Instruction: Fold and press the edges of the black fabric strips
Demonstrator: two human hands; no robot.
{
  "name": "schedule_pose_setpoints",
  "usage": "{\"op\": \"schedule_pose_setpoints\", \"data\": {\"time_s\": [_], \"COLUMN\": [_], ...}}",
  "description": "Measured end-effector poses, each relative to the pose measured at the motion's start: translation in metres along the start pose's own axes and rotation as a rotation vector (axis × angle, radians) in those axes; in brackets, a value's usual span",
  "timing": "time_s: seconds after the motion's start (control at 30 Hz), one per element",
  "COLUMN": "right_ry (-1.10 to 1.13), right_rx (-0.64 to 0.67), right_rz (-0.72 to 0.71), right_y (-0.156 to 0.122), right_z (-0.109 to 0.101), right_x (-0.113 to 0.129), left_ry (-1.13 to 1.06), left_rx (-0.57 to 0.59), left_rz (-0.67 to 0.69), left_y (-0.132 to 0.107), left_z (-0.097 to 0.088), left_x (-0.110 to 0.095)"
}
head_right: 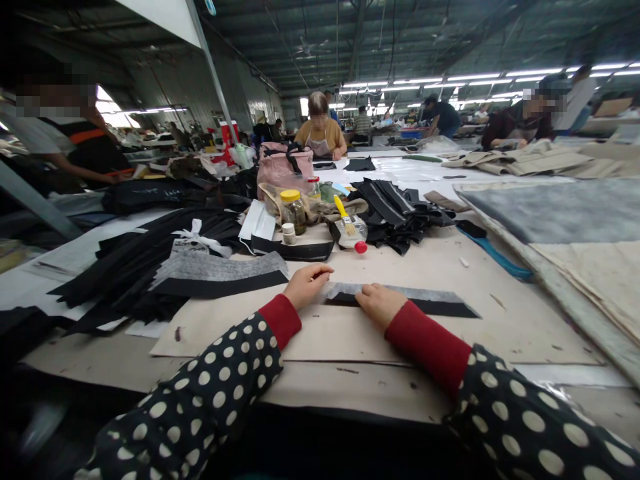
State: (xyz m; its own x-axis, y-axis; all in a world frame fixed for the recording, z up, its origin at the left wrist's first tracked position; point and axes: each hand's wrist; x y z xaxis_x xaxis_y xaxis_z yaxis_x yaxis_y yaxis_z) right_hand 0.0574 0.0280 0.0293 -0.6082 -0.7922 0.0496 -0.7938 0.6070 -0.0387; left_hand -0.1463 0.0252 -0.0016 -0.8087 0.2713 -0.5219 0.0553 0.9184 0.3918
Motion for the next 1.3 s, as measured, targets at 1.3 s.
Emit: {"op": "schedule_pose_setpoints", "data": {"time_s": [1.3], "right_ry": [0.801], "right_rx": [-0.554], "right_rz": [0.12], "right_y": [0.096], "right_z": [-0.03], "right_x": [0.007], "left_ry": [0.555], "left_rx": [-0.046], "left_rz": [-0.117], "left_y": [-0.035], "left_z": [-0.064], "left_x": [0.057]}}
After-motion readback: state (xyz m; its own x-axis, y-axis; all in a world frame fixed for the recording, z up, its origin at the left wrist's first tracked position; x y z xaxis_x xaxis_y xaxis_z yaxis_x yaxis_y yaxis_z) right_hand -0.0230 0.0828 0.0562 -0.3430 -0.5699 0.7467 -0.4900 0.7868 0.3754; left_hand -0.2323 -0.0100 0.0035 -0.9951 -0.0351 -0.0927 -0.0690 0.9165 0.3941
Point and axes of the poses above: each hand's wrist, its own y-axis towards the middle knuckle, its own z-axis out of the palm, x = y × z, and after that the axes turned 12 degrees about y, right-handed
